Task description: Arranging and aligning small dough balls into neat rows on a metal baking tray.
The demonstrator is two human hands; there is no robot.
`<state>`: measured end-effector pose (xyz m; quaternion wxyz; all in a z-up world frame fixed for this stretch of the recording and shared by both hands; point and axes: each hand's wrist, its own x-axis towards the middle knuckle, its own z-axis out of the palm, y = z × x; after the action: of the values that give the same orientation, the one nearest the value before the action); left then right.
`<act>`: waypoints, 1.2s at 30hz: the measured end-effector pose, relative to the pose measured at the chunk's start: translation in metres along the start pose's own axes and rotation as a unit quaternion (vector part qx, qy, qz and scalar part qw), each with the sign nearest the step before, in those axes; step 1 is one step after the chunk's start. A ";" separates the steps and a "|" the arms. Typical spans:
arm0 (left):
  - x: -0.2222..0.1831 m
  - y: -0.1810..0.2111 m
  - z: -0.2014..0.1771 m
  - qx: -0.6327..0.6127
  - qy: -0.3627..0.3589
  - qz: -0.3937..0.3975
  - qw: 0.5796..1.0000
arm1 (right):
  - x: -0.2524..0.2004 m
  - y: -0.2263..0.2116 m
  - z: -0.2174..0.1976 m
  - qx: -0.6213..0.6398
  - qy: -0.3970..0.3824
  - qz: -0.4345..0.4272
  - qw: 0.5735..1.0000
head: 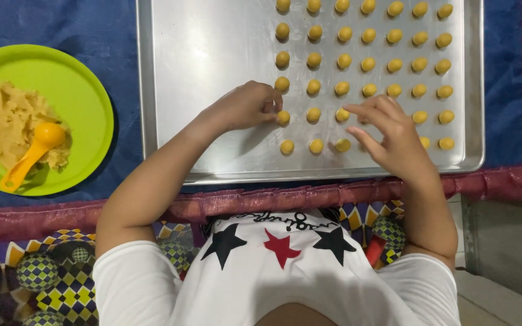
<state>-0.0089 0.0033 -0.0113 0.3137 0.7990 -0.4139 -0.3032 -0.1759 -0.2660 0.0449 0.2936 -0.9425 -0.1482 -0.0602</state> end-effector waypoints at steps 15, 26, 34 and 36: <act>0.003 -0.006 0.005 0.005 0.020 0.019 1.000 | -0.033 -0.031 0.048 -0.070 -0.109 -0.056 0.990; -0.006 0.006 -0.028 0.019 0.225 0.046 0.973 | -0.043 -0.025 0.071 -0.273 0.013 -0.242 0.931; 0.011 0.009 -0.030 0.065 0.274 0.072 0.957 | -0.113 0.038 0.057 -0.348 0.093 -0.159 0.919; 0.023 -0.003 -0.027 0.146 0.324 0.094 0.930 | -0.138 0.068 0.048 -0.380 0.148 -0.115 0.906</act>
<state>0.0233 -0.0085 -0.0017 0.3372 0.8484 -0.4025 0.0668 -0.2840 -0.3258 -0.0582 -0.0773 -0.9392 -0.1767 -0.2841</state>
